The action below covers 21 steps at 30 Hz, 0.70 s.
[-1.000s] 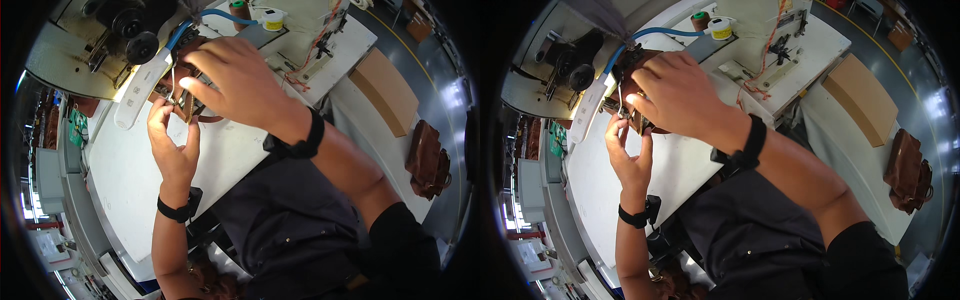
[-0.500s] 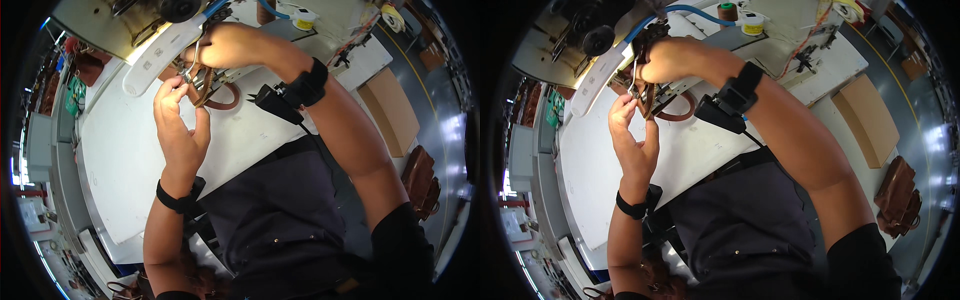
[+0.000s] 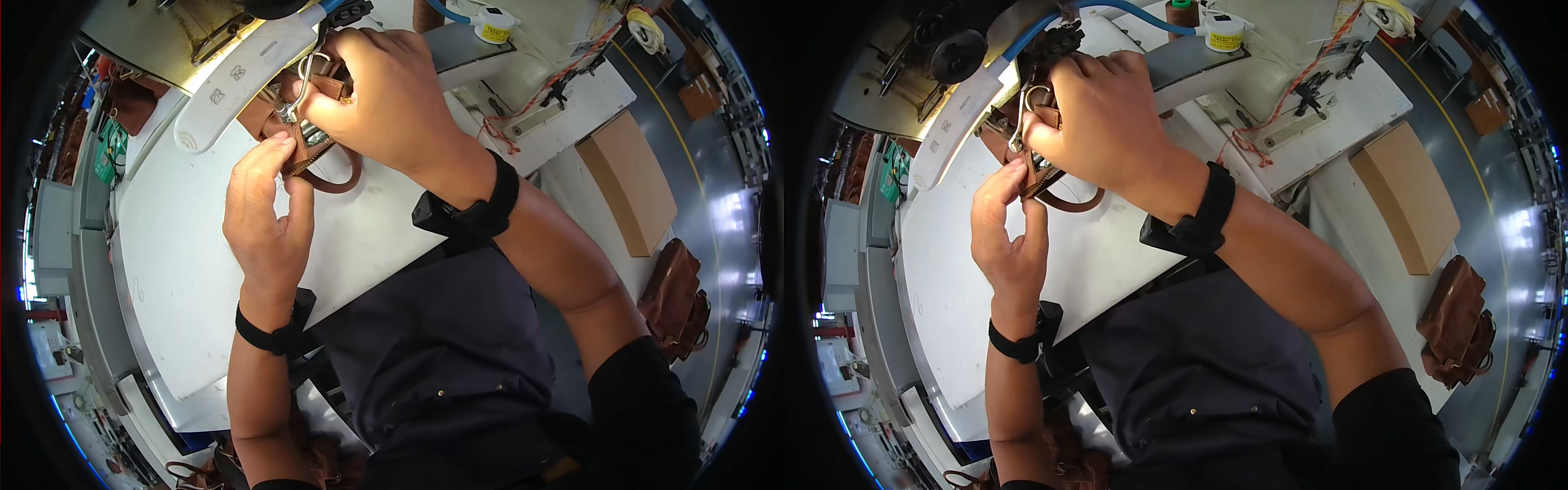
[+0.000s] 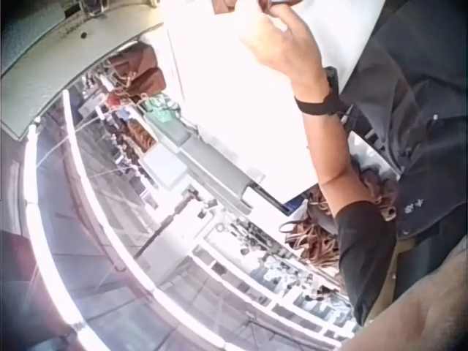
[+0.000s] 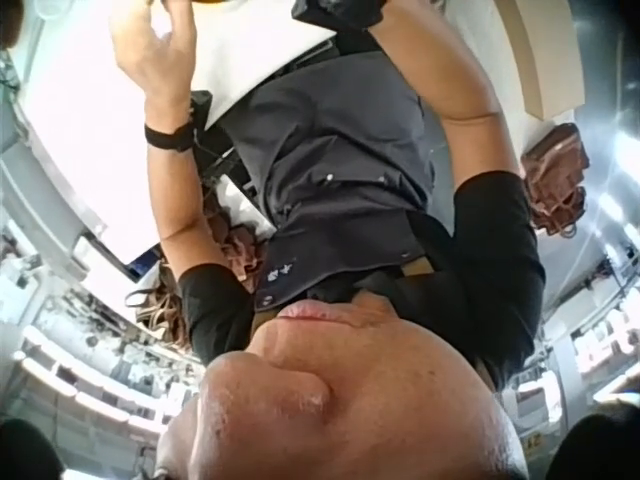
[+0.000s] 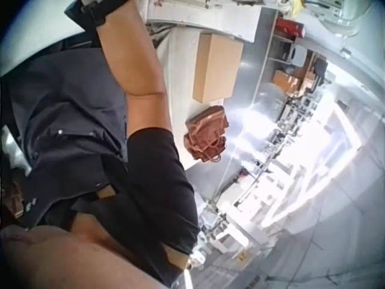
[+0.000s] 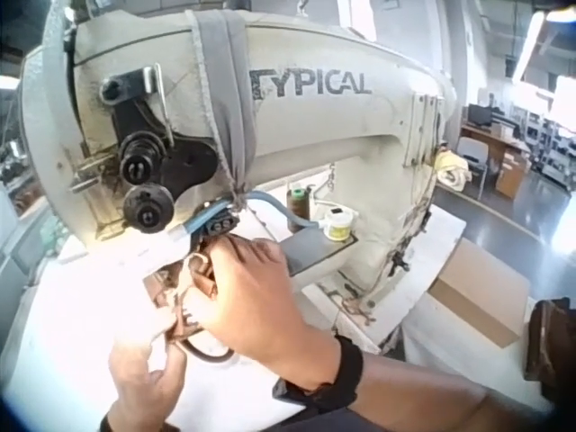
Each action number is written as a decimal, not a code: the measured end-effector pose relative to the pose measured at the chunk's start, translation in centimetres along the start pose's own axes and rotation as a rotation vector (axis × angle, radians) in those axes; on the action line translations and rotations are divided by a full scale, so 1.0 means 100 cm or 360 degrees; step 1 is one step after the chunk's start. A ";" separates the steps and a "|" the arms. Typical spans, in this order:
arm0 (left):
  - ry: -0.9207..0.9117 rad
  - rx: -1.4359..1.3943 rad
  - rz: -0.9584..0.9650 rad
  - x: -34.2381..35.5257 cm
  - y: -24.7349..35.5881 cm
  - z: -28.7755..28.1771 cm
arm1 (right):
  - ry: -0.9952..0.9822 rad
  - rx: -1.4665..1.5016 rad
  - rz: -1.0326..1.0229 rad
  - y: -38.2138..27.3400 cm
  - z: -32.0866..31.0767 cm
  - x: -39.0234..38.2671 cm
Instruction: The person aligns a zipper and leather strap under the needle of a sewing machine to sew them onto a bag. They trim the excess thread with shears and then pull the bag open to inspect the interior.
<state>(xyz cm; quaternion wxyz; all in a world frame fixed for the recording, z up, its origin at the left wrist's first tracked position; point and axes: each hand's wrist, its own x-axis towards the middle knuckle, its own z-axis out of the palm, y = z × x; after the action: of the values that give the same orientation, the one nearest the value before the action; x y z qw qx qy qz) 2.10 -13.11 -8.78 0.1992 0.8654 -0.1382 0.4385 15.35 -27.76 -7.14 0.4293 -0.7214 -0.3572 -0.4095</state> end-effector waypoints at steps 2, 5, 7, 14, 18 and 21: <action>-0.0002 0.0007 0.0023 0.000 0.000 -0.003 | -0.0042 -0.0014 0.0066 -0.003 -0.004 -0.005; 0.0001 -0.0004 0.0023 0.003 0.000 -0.006 | -0.0111 0.0001 0.0156 -0.007 -0.006 -0.005; -0.0005 -0.0010 0.0026 0.005 0.002 -0.007 | -0.0179 0.0013 0.0203 -0.007 -0.007 -0.004; 0.0002 0.0123 0.0190 0.008 0.004 -0.010 | -0.0137 -0.0058 0.0144 -0.004 -0.004 -0.007; -0.0050 0.0216 0.0193 0.010 0.008 -0.012 | -0.0182 -0.0079 0.0199 -0.005 -0.004 -0.006; -0.0046 0.0199 0.0221 0.011 0.007 -0.010 | -0.0225 -0.0035 0.0209 -0.001 -0.004 -0.005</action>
<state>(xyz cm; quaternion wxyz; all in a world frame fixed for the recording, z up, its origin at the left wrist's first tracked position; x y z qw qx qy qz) 1.71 -13.34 -7.16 0.1118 0.8708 -0.1730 0.4464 14.91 -28.21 -7.43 0.4209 -0.7750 -0.3342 -0.3324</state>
